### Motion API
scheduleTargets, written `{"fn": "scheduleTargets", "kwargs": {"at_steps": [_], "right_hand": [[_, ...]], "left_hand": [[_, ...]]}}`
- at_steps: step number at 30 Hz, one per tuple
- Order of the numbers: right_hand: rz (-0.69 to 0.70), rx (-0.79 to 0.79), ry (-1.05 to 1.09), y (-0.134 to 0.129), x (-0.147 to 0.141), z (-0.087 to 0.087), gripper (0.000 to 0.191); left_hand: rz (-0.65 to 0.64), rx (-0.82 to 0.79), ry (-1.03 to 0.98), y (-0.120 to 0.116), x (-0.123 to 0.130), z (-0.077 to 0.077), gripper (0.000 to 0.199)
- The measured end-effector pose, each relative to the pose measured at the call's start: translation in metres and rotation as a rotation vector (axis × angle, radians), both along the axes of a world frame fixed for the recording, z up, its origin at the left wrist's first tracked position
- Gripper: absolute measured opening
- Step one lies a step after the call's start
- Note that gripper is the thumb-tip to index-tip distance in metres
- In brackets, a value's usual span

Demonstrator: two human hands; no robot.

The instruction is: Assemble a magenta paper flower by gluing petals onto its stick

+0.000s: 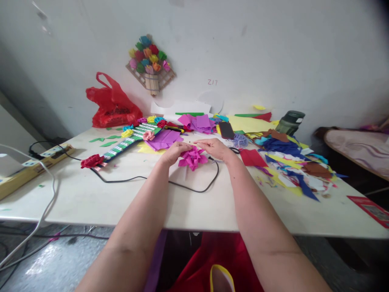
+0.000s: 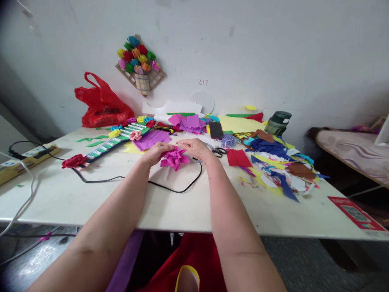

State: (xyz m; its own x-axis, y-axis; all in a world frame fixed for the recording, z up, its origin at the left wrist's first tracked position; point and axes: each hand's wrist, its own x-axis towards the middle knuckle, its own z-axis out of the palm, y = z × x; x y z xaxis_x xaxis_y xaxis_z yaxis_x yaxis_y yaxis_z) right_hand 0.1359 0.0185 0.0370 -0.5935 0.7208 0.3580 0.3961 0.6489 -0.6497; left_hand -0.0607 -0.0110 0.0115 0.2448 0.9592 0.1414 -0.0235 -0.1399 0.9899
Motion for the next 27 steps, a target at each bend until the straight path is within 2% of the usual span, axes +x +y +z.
{"fn": "scheduleTargets", "kwargs": {"at_steps": [10, 15, 23, 27], "right_hand": [[0.034, -0.026, -0.008, 0.004, 0.002, -0.005, 0.035], [0.068, -0.074, 0.037, -0.003, 0.001, 0.000, 0.031], [0.071, -0.127, 0.022, -0.009, -0.001, 0.005, 0.036], [0.064, -0.122, 0.013, -0.011, -0.002, 0.006, 0.036]], "left_hand": [[0.008, 0.010, 0.006, 0.002, -0.001, -0.001, 0.022], [0.013, -0.003, 0.015, 0.001, -0.001, 0.000, 0.021], [0.054, -0.015, -0.011, 0.000, 0.000, 0.001, 0.018], [0.048, -0.034, -0.098, 0.002, -0.001, -0.003, 0.018]]}}
